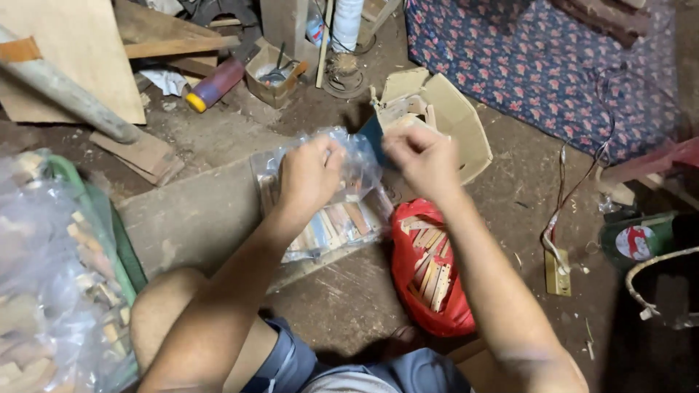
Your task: The person is picking up small wooden slats or sticks and packing them into clear plastic bags on the floor of a workshop.
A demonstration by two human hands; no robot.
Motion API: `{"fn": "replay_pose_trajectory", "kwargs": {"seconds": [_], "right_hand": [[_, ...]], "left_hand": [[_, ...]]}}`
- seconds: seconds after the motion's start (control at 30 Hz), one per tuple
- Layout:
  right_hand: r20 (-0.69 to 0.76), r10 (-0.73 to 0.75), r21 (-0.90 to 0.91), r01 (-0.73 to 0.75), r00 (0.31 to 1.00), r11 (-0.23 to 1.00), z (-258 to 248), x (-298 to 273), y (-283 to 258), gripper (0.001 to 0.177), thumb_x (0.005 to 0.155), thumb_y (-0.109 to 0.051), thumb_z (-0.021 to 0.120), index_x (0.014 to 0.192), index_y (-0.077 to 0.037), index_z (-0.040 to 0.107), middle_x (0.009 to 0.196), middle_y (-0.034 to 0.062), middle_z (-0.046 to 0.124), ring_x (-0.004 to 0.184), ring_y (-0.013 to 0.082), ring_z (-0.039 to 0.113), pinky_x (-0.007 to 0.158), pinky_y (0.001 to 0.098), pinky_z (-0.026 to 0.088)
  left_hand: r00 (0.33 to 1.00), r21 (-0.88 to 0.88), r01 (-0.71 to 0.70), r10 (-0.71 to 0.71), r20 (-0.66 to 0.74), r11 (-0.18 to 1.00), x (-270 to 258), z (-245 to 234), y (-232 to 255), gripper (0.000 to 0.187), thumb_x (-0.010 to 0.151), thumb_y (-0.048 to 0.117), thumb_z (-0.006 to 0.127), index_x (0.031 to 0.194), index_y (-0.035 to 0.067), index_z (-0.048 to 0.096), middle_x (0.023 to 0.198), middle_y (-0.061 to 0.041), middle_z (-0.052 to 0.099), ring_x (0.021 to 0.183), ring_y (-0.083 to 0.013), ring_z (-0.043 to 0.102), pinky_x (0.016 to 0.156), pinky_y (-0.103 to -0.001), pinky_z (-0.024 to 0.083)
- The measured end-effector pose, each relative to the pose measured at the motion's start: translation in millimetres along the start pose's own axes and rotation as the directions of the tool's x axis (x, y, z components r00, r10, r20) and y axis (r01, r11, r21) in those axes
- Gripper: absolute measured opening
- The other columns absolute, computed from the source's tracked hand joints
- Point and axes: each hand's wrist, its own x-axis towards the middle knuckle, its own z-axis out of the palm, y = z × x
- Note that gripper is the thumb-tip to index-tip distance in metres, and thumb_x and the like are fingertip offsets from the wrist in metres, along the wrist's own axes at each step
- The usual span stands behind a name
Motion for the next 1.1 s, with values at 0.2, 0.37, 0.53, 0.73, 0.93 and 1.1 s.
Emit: {"fn": "replay_pose_trajectory", "kwargs": {"seconds": [0.2, 0.37, 0.53, 0.73, 0.93, 1.1], "right_hand": [[-0.279, 0.085, -0.043, -0.101, 0.957, 0.994, -57, 93, 191, 0.016, 0.092, -0.014, 0.078, 0.108, -0.014, 0.079, 0.074, 0.0070, 0.074, 0.063, 0.0113, 0.069, 0.062, 0.0279, 0.058], [-0.051, 0.318, -0.676, -0.267, 0.947, 0.686, -27, 130, 385, 0.031, 0.085, -0.035, 0.072, 0.115, -0.029, 0.078, 0.104, 0.0133, 0.078, 0.105, 0.0372, 0.073, 0.090, 0.0480, 0.059], [0.018, 0.402, -0.748, -0.254, 0.915, 0.613, -16, 112, 350, 0.033, 0.084, -0.036, 0.069, 0.116, -0.030, 0.078, 0.104, 0.0148, 0.079, 0.104, 0.0399, 0.073, 0.090, 0.0503, 0.059], [0.015, 0.311, -0.761, -0.191, 0.950, 0.620, -27, 120, 394, 0.029, 0.086, -0.039, 0.072, 0.109, -0.023, 0.080, 0.095, 0.0138, 0.079, 0.097, 0.0378, 0.075, 0.084, 0.0512, 0.061], [0.009, 0.102, -0.308, -0.094, 0.995, 0.947, -100, 73, 119, 0.012, 0.103, -0.015, 0.070, 0.111, -0.007, 0.072, 0.096, 0.0135, 0.072, 0.091, 0.0282, 0.069, 0.081, 0.0422, 0.056], [0.128, -0.123, -0.166, 0.144, 0.984, 0.976, -103, 38, -41, 0.016, 0.105, -0.004, 0.073, 0.120, -0.004, 0.070, 0.094, 0.0043, 0.067, 0.069, 0.0079, 0.047, 0.058, 0.0214, 0.039]], "left_hand": [[0.987, -0.189, -0.115, 0.092, -0.129, 0.975, 17, -4, 28, 0.008, 0.090, 0.021, 0.070, 0.094, 0.021, 0.077, 0.045, -0.009, 0.050, 0.056, -0.0324, 0.065, 0.058, -0.042, 0.053], [0.996, -0.131, 0.004, -0.015, -0.085, 0.991, 33, 6, 19, 0.013, 0.091, 0.028, 0.070, 0.101, 0.026, 0.077, 0.054, -0.010, 0.061, 0.067, -0.0325, 0.071, 0.064, -0.046, 0.055], [0.997, -0.033, 0.061, -0.062, -0.050, 0.998, 44, 25, -7, 0.011, 0.091, 0.033, 0.067, 0.099, 0.031, 0.074, 0.058, -0.004, 0.064, 0.074, -0.0283, 0.073, 0.070, -0.043, 0.059], [0.998, -0.043, 0.009, -0.011, -0.056, 0.999, 55, 38, -17, 0.008, 0.090, 0.035, 0.065, 0.092, 0.031, 0.072, 0.047, 0.002, 0.055, 0.061, -0.0252, 0.070, 0.065, -0.040, 0.058], [0.994, -0.101, -0.077, 0.068, -0.090, 0.992, 50, 21, -20, 0.011, 0.090, 0.029, 0.061, 0.086, 0.022, 0.069, 0.054, 0.000, 0.060, 0.060, -0.0221, 0.065, 0.062, -0.039, 0.051], [0.996, -0.151, -0.068, 0.058, -0.074, 0.986, 47, 12, -15, 0.018, 0.089, 0.027, 0.056, 0.079, 0.016, 0.067, 0.058, 0.002, 0.061, 0.059, -0.0171, 0.058, 0.057, -0.038, 0.044]]}}
